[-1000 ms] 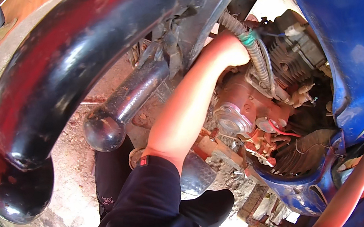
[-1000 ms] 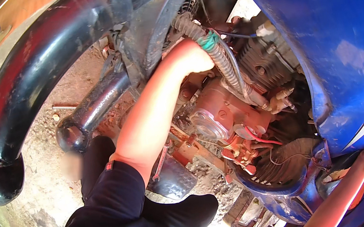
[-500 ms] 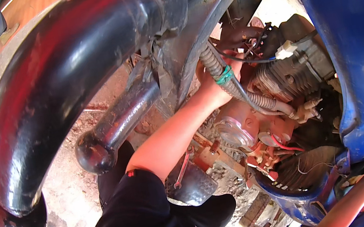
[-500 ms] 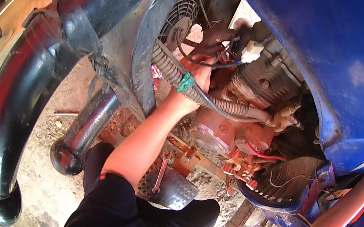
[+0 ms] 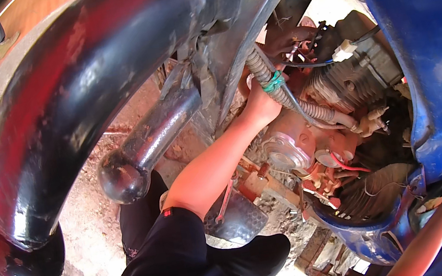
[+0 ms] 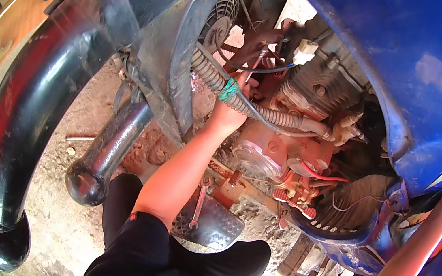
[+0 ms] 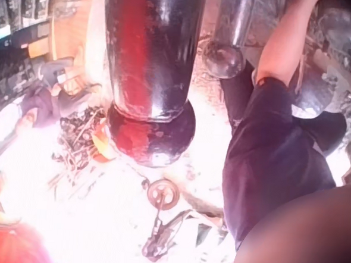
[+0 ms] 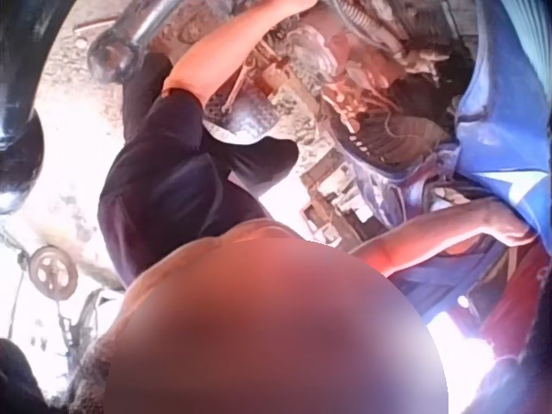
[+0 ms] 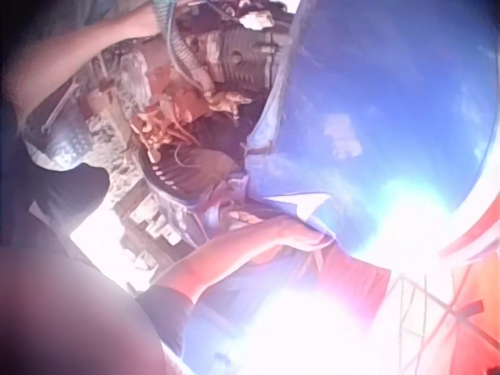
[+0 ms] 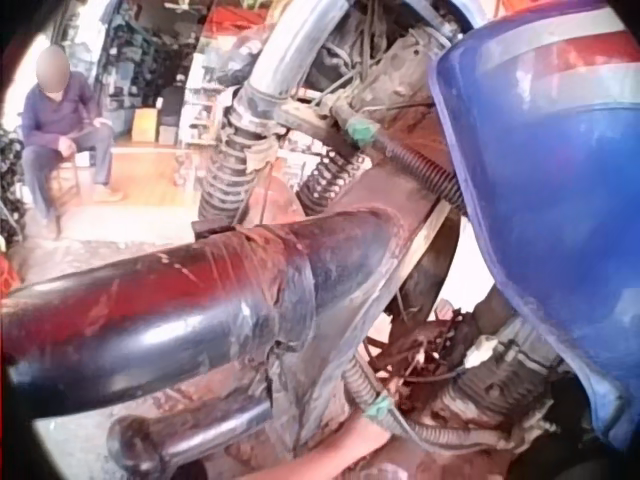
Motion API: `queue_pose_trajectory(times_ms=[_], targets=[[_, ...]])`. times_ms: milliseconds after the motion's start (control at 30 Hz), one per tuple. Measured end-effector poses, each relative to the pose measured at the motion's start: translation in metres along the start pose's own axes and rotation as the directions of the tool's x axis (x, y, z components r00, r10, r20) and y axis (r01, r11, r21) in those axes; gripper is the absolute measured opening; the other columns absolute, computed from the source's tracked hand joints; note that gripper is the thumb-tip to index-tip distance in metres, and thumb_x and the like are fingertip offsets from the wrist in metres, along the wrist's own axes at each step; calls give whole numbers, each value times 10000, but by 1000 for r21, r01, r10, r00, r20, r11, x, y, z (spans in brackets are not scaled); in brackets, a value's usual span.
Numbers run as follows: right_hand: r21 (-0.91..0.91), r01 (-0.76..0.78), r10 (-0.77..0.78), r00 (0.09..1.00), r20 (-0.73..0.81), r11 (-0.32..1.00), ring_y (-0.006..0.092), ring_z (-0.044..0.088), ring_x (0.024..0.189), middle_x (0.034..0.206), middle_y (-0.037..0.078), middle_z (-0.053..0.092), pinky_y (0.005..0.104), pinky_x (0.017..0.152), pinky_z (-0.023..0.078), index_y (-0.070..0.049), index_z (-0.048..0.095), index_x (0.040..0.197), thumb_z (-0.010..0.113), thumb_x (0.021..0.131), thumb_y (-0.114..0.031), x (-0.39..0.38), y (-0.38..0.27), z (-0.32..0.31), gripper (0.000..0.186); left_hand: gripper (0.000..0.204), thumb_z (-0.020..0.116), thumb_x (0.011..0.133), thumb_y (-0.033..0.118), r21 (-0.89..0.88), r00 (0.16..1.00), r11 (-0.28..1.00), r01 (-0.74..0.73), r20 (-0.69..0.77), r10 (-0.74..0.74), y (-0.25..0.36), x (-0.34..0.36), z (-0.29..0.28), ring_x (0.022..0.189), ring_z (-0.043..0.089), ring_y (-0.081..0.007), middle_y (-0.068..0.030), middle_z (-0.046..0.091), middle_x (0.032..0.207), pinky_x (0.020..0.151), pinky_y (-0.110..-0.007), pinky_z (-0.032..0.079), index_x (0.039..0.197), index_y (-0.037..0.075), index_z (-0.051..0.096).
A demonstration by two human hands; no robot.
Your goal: The person works on a blue motorcycle in a workshop, manipulating wires and components under the fuel tank area. They adjust parts near the engine and handle the fuel tank, then return to the engine area to continue working on the wiring.
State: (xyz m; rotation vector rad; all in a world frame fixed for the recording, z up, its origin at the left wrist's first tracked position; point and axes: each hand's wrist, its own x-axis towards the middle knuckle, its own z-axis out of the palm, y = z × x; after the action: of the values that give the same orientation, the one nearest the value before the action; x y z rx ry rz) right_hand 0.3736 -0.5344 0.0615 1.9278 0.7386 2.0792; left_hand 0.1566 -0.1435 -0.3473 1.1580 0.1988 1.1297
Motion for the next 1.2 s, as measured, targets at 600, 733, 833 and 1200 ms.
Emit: queue_pose_trajectory(times_ms=[600, 733, 833, 1200], targets=[[-82, 52, -50, 998, 31, 995, 309, 539, 1162, 1267, 138, 566, 364, 992, 435, -1, 601, 1159, 505, 909, -179, -3, 9, 13, 322, 675, 620, 723, -64, 633, 918, 773, -51, 335, -214, 147, 62, 7, 870, 644, -268, -147, 645, 1045, 707, -376, 536, 1349, 126, 456], [-512, 237, -67, 942, 328, 826, 325, 532, 1159, 1231, 158, 583, 386, 1007, 415, -9, 596, 1167, 530, 891, -175, 0, 13, -2, 328, 709, 596, 730, -112, 820, 907, 566, -84, 298, -297, 163, 57, 14, 877, 647, -250, -142, 651, 1039, 700, -356, 533, 1370, 149, 438], [-518, 231, -29, 929, 368, 824, 326, 527, 1165, 1229, 160, 584, 389, 1007, 414, -15, 599, 1164, 542, 884, -181, 8, -8, -14, 330, 492, 606, 734, -16, 665, 936, 739, -109, 319, -150, 142, 57, 6, 819, 599, -236, -135, 609, 939, 691, -352, 503, 1187, 113, 463], [-380, 189, -117, 972, 203, 905, 314, 518, 1188, 1289, 140, 553, 366, 1022, 401, -22, 598, 1173, 512, 900, -204, -6, 40, 23, 339, 192, 619, 827, 221, 893, 921, 368, -258, 342, -186, 110, 86, -2, 808, 605, -247, -98, 628, 866, 757, -343, 508, 979, 111, 573]])
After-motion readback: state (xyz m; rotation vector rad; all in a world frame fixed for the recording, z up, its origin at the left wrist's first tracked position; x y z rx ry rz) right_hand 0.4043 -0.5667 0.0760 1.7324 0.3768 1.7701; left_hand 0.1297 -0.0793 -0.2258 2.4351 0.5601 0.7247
